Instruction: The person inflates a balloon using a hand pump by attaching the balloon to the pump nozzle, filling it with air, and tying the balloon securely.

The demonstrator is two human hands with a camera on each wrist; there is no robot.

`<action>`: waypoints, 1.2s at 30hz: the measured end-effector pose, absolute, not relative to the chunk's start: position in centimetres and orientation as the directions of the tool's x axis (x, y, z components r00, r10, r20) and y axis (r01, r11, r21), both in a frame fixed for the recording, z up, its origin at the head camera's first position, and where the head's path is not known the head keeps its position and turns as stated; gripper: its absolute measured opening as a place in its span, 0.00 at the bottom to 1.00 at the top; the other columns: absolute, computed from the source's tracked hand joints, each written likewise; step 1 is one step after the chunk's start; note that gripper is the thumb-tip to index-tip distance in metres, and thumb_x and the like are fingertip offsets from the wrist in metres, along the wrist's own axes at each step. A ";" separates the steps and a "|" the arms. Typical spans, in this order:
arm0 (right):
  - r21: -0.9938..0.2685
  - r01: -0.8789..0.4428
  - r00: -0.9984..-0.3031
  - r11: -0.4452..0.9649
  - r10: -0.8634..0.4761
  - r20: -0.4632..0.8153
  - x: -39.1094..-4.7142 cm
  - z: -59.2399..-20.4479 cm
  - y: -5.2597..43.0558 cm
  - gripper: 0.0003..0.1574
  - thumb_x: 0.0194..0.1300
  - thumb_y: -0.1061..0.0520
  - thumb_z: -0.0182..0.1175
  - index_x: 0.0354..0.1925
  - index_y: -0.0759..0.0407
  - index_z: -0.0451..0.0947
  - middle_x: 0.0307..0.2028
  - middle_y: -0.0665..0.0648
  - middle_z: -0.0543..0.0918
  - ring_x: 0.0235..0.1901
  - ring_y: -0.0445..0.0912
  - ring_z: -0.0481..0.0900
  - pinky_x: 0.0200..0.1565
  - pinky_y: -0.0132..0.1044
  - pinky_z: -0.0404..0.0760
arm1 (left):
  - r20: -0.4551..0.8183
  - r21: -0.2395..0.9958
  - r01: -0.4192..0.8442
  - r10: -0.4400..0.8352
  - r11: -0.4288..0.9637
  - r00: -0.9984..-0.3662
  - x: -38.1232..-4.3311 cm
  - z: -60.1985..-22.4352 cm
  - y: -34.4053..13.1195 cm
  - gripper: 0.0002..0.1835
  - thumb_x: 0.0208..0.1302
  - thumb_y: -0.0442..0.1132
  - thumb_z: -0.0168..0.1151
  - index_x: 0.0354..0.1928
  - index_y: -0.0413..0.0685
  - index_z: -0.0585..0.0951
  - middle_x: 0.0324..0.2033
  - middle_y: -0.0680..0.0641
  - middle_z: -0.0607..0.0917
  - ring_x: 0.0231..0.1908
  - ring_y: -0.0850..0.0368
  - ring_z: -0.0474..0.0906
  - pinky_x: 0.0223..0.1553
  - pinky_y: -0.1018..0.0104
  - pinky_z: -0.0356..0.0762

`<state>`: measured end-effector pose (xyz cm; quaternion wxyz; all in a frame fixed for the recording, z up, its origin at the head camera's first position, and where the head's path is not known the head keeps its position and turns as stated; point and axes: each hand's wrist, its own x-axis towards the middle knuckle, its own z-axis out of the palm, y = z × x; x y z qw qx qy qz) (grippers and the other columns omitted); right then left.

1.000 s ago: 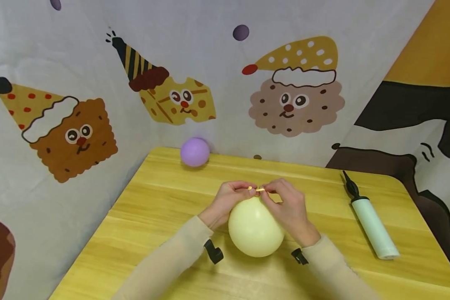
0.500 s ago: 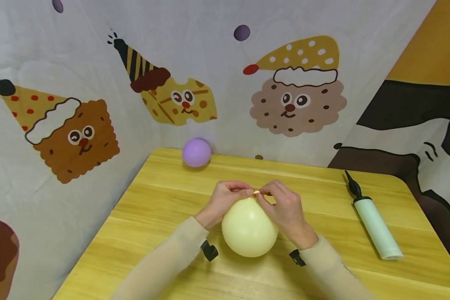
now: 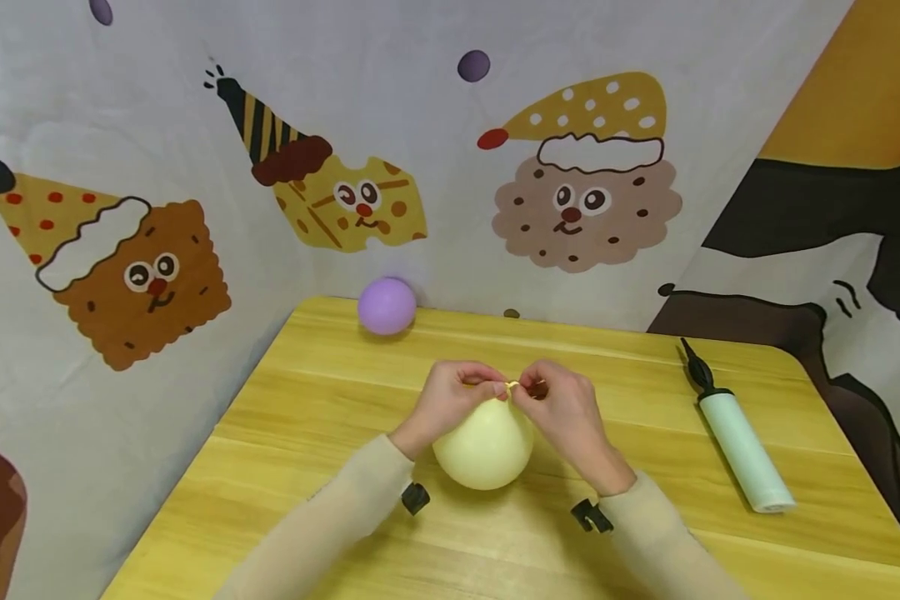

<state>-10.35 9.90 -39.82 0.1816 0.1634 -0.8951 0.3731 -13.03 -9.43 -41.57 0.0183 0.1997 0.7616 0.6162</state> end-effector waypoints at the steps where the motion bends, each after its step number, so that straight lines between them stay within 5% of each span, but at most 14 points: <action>1: -0.626 -0.406 -0.894 0.666 -0.150 0.421 -10.4 -39.8 9.8 0.07 0.60 0.64 0.68 0.29 0.54 0.81 0.26 0.49 0.84 0.27 0.41 0.84 0.29 0.35 0.82 | 0.267 0.914 0.343 0.319 0.215 -0.910 -13.0 -41.5 -9.4 0.05 0.66 0.36 0.72 0.40 0.42 0.91 0.33 0.48 0.91 0.38 0.55 0.88 0.45 0.65 0.84; 7: -0.721 -0.329 -0.941 0.610 -0.143 0.308 -10.7 -39.8 9.6 0.06 0.64 0.64 0.67 0.31 0.56 0.81 0.27 0.51 0.84 0.27 0.42 0.82 0.29 0.34 0.80 | 0.472 0.702 0.576 0.333 0.418 -0.817 -12.9 -41.5 -9.5 0.06 0.63 0.38 0.75 0.40 0.45 0.91 0.36 0.51 0.92 0.38 0.60 0.88 0.64 0.50 0.71; 11: -0.714 -0.336 -0.941 0.614 -0.182 0.287 -10.7 -39.9 9.7 0.07 0.64 0.65 0.67 0.30 0.56 0.80 0.25 0.50 0.82 0.23 0.41 0.76 0.26 0.33 0.75 | 0.569 0.520 0.716 0.437 0.466 -0.697 -12.9 -41.6 -9.7 0.13 0.62 0.37 0.75 0.48 0.42 0.88 0.35 0.51 0.91 0.36 0.60 0.88 0.67 0.50 0.69; 16: -0.539 -0.441 -0.891 0.717 -0.280 0.357 -10.7 -40.0 9.9 0.12 0.63 0.67 0.70 0.28 0.55 0.78 0.23 0.48 0.79 0.20 0.39 0.72 0.25 0.33 0.74 | 0.625 0.132 0.821 0.597 0.555 -0.504 -13.2 -41.5 -10.0 0.13 0.62 0.37 0.76 0.49 0.46 0.88 0.34 0.53 0.91 0.40 0.59 0.87 0.68 0.54 0.70; 20: -0.349 -0.520 -0.838 0.780 -0.386 0.386 -10.7 -40.0 9.9 0.14 0.62 0.67 0.72 0.28 0.56 0.76 0.22 0.48 0.76 0.20 0.38 0.69 0.23 0.32 0.72 | 0.589 -0.106 0.804 0.688 0.585 -0.423 -13.1 -41.5 -10.1 0.11 0.59 0.30 0.76 0.41 0.51 0.90 0.32 0.56 0.91 0.43 0.58 0.86 0.68 0.55 0.69; 26: -0.263 -0.540 -0.828 0.800 -0.448 0.338 -11.0 -39.5 9.6 0.06 0.65 0.67 0.70 0.32 0.61 0.83 0.22 0.51 0.78 0.19 0.40 0.69 0.21 0.32 0.70 | 0.556 -0.332 0.718 0.741 0.613 -0.376 -12.9 -41.3 -9.8 0.08 0.63 0.30 0.69 0.37 0.54 0.89 0.30 0.56 0.90 0.42 0.58 0.84 0.65 0.53 0.71; 36: -0.377 -0.524 -0.852 0.763 -0.462 0.249 -10.6 -38.9 10.4 0.08 0.74 0.63 0.62 0.34 0.58 0.82 0.22 0.46 0.76 0.19 0.37 0.67 0.24 0.32 0.71 | 0.593 -0.343 0.693 0.718 0.634 -0.364 -13.9 -41.3 -11.3 0.08 0.63 0.32 0.72 0.39 0.54 0.89 0.33 0.56 0.91 0.44 0.57 0.85 0.65 0.47 0.71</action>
